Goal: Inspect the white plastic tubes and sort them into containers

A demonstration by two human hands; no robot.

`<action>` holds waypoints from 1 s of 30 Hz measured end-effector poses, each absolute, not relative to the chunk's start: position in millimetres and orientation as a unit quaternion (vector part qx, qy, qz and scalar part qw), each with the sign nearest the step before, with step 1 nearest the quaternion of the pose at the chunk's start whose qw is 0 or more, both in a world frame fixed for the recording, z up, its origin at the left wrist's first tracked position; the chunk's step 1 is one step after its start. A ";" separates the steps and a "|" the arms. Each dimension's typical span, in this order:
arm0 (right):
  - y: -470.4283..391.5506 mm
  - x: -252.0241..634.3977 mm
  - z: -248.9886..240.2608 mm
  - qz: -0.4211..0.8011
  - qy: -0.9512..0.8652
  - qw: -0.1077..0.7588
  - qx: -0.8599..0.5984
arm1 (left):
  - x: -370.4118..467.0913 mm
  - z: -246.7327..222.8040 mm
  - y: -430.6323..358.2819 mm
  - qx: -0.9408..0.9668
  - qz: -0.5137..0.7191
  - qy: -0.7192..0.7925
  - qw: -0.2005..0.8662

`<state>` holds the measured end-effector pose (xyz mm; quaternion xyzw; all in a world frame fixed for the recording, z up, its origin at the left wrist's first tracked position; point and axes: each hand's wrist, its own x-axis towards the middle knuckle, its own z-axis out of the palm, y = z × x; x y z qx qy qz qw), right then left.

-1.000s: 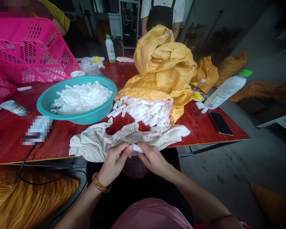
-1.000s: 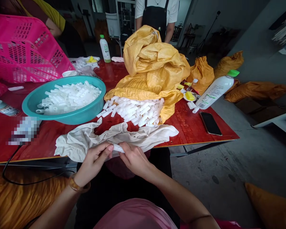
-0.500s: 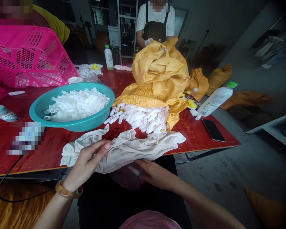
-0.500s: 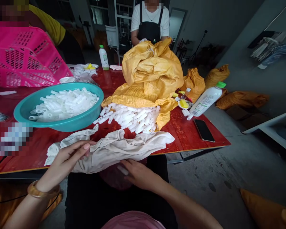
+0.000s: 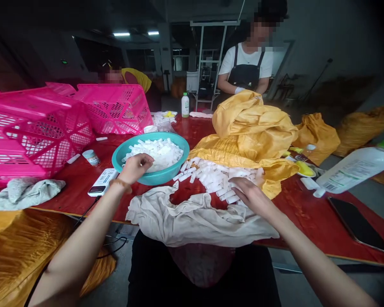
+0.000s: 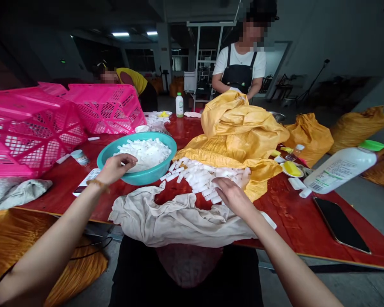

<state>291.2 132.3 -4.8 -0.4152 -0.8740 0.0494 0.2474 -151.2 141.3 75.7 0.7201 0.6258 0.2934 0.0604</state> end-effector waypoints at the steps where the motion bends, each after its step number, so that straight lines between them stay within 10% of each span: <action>1: 123.6 289.2 -1.0 0.099 -0.846 0.295 -0.433 | -159.6 78.2 157.6 0.744 0.235 0.623 0.058; 9: 35.9 272.2 -1.9 0.414 -0.693 0.381 -0.450 | -165.5 73.9 213.2 0.836 0.024 0.540 0.097; 16: 22.4 247.7 -18.3 0.522 -0.628 0.391 -0.425 | -159.6 85.3 143.8 0.781 0.216 0.578 -0.096; 30: 7.3 198.2 -18.5 0.590 -0.549 0.488 -0.336 | 9.8 -4.6 5.7 0.743 0.360 0.467 0.315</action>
